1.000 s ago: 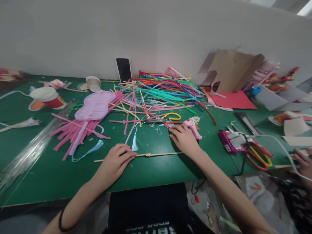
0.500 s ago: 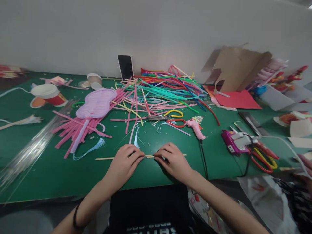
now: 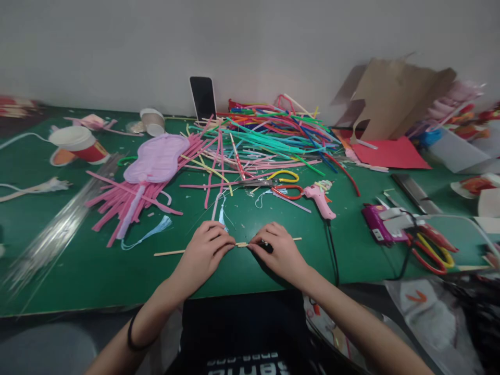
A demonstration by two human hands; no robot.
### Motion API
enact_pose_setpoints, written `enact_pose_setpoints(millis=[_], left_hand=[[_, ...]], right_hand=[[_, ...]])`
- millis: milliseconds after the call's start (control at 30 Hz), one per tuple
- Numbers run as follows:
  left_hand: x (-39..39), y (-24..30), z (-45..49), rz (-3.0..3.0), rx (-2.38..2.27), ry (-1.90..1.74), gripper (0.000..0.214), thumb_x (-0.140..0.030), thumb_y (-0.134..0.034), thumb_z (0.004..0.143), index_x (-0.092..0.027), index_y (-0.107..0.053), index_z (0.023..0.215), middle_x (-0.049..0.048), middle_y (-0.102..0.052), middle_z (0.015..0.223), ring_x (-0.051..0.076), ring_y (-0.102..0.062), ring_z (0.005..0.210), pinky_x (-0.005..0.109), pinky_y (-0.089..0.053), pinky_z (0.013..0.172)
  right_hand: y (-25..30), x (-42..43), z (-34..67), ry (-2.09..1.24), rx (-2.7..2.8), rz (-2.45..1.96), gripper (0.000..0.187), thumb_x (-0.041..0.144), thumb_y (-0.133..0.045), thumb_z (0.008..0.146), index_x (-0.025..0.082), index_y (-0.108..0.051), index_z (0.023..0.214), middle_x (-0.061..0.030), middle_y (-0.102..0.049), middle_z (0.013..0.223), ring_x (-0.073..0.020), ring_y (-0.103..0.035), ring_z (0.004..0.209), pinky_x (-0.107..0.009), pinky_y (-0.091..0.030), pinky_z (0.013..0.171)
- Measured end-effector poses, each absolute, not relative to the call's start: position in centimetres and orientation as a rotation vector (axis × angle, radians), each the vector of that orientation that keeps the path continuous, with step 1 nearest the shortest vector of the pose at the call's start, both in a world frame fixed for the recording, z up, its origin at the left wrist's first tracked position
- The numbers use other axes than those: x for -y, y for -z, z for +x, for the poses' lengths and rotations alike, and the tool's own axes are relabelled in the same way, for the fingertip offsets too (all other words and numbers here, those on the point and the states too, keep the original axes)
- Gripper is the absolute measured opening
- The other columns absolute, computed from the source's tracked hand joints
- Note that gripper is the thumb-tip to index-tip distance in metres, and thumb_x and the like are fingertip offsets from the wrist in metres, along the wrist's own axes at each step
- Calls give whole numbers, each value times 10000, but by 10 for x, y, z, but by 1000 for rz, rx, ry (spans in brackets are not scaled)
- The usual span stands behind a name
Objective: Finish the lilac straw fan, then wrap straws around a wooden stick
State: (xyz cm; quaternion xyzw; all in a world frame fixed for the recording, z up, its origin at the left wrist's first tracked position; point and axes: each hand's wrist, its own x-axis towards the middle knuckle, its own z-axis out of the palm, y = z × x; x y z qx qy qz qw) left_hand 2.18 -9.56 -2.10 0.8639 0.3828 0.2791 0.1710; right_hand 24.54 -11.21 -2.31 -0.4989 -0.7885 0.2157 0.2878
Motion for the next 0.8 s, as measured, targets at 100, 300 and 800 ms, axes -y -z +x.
enact_pose_setpoints(millis=[100, 300, 800], left_hand=[[94, 24, 21, 2453, -1080, -796, 141, -219, -537, 939, -211, -678, 945, 36, -687, 919, 226, -507, 1069, 398, -431, 952], [92, 26, 20, 2452, -1054, -817, 132, -216, -548, 933, -217, -680, 945, 28, -698, 909, 229, -524, 1091, 406, -421, 960], [96, 24, 20, 2499, -1119, -778, 153, -209, -525, 939, -211, -678, 933, 41, -685, 931, 223, -551, 1092, 407, -436, 957]], right_hand=[[22, 112, 245, -566, 2095, -1359, 85, 262, -661, 874, 208, -686, 812, -24, -610, 794, -185, -552, 828, -336, -411, 774], [21, 112, 246, -574, 2091, -1353, 102, 266, -655, 878, 204, -694, 808, -24, -584, 766, -181, -547, 814, -324, -412, 753], [25, 114, 245, -498, 2092, -1323, 122, 290, -638, 894, 217, -710, 829, -29, -602, 759, -180, -552, 804, -321, -440, 745]])
